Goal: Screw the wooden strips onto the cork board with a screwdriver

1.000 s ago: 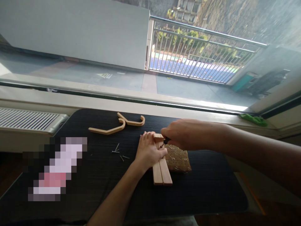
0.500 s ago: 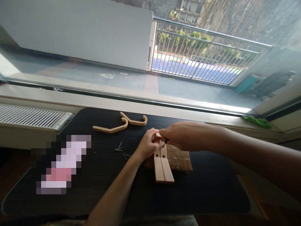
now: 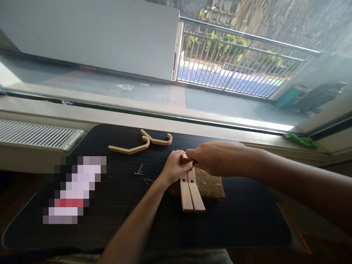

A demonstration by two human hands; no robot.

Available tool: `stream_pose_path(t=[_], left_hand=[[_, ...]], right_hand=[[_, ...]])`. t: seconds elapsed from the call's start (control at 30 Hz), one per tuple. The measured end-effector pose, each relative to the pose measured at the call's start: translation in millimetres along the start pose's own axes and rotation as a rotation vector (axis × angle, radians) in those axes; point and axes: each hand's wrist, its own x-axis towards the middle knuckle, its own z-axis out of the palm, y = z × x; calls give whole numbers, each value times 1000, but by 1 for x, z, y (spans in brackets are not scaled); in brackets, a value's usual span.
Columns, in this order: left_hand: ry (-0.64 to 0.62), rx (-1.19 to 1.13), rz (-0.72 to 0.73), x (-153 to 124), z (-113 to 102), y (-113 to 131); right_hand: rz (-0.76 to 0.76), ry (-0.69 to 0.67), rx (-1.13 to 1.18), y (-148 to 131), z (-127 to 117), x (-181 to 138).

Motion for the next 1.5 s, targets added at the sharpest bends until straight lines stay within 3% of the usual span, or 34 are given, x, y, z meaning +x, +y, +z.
stream_pose_path(t=[0.27,0.6,0.87,1.07,1.17,1.5], left_hand=[[-20,-7,-38,0,-1,4],[-37,-18,-97,-2,-5,12],[-23,1,-86,-2,-3,11],[-14,11,-90,-3,-3,12],[-2,5,-115,-4,-3,14],[20,27,-80,-5,-3,14]], right_hand=[[-4,32,-69,-6,-8,-7],[63,-57,-63,1,-22,-13],[19,-137,-126,-7,-17,-7],[-33,-25,-267,-4,-4,-4],[-49,-80,-311,-3,-4,-1],[-22,-135,-152,2,-7,2]])
